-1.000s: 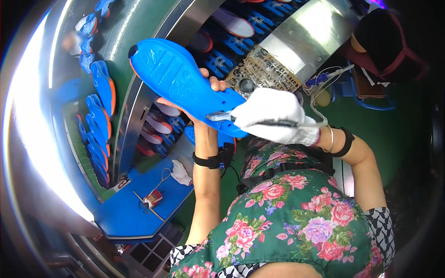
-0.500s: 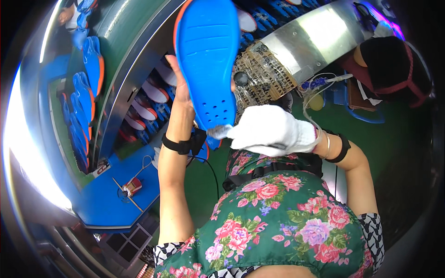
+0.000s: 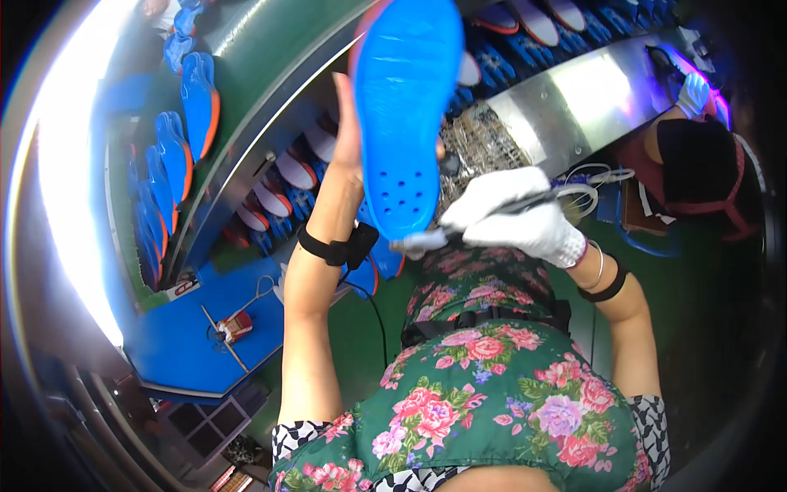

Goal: Applying adhesive to the interior surface of blue shoe outsoles at a manufacturing conveyor belt.

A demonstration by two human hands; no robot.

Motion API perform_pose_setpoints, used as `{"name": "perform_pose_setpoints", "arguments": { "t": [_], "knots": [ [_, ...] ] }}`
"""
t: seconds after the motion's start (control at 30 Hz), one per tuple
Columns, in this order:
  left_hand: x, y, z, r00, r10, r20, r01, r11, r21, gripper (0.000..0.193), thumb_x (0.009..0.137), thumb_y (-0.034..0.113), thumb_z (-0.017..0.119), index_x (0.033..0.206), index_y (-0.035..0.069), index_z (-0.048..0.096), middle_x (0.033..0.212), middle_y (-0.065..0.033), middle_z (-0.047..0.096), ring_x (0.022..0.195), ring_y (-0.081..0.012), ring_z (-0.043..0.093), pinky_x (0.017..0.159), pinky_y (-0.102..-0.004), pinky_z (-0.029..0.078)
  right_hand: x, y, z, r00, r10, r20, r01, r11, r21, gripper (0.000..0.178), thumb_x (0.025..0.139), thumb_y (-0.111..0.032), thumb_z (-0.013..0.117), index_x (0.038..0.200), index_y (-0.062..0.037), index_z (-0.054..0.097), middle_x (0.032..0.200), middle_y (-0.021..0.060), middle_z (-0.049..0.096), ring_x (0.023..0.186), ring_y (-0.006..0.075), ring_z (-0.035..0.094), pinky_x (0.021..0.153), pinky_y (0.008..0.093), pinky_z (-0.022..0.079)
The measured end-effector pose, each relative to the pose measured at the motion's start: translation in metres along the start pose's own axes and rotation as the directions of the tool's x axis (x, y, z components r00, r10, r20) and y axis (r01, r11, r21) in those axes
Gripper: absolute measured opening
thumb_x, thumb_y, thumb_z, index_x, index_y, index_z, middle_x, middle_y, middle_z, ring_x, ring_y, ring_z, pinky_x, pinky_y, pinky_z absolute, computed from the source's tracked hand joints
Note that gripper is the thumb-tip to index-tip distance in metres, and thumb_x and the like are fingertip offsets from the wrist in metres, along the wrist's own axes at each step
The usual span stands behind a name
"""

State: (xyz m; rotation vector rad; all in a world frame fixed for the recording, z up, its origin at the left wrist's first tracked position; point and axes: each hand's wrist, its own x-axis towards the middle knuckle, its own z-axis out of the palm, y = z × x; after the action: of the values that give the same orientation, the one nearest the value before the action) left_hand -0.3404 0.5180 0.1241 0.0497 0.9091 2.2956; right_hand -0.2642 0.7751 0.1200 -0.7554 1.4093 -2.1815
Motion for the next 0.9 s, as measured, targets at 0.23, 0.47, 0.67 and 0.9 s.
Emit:
{"name": "perform_pose_setpoints", "arguments": {
  "t": [0.23, 0.47, 0.67, 0.9],
  "knots": [
    [0.034, 0.079, 0.01, 0.733, 0.68, 0.0, -0.617, 0.665, -0.422, 0.063, 0.101, 0.047, 0.047, 0.145, 0.002, 0.05, 0.152, -0.0167, 0.05, 0.147, -0.0346, 0.037, 0.126, -0.0556, 0.02, 0.041, -0.021, -0.006, 0.886, 0.17, -0.431, 0.247, 0.614, 0.75, 0.026, 0.096, -0.003, 0.062, 0.121, 0.0019, 0.066, 0.121, 0.0161, 0.07, 0.102, 0.0228, 0.067, 0.086, 0.0317, 0.055],
    [-0.019, -0.002, 0.03, 0.806, 0.562, -0.182, -0.578, 0.684, -0.445, 0.089, 0.096, 0.066, 0.047, 0.161, 0.008, 0.028, 0.166, -0.0211, 0.028, 0.151, -0.0484, 0.024, 0.121, -0.0678, 0.015, 0.068, -0.013, 0.003, 0.929, 0.105, -0.354, 0.25, 0.524, 0.814, 0.025, 0.1, -0.007, 0.061, 0.123, -0.0004, 0.067, 0.117, 0.0111, 0.071, 0.093, 0.0154, 0.068, 0.08, 0.0273, 0.057],
    [-0.035, -0.07, 0.026, 0.875, 0.422, -0.238, -0.483, 0.719, -0.499, 0.097, 0.081, 0.06, 0.069, 0.156, 0.009, 0.036, 0.15, -0.0244, 0.048, 0.12, -0.0489, 0.059, 0.099, -0.0682, 0.048, 0.055, -0.02, 0.006, 0.907, -0.08, -0.413, 0.147, 0.98, 0.134, 0.024, 0.099, -0.006, 0.061, 0.119, -0.0006, 0.072, 0.117, 0.0095, 0.073, 0.092, 0.0132, 0.069, 0.078, 0.0277, 0.057],
    [-0.047, -0.12, 0.02, 0.953, 0.282, -0.111, -0.291, 0.754, -0.589, 0.111, 0.076, 0.075, 0.069, 0.158, 0.012, 0.031, 0.147, -0.0255, 0.05, 0.128, -0.0508, 0.054, 0.097, -0.0711, 0.049, 0.053, -0.035, 0.011, 0.894, -0.262, -0.363, 0.164, 0.946, -0.279, 0.022, 0.088, -0.002, 0.074, 0.11, 0.0003, 0.075, 0.108, 0.0103, 0.076, 0.094, 0.0158, 0.071, 0.08, 0.0309, 0.058]
  ]
}}
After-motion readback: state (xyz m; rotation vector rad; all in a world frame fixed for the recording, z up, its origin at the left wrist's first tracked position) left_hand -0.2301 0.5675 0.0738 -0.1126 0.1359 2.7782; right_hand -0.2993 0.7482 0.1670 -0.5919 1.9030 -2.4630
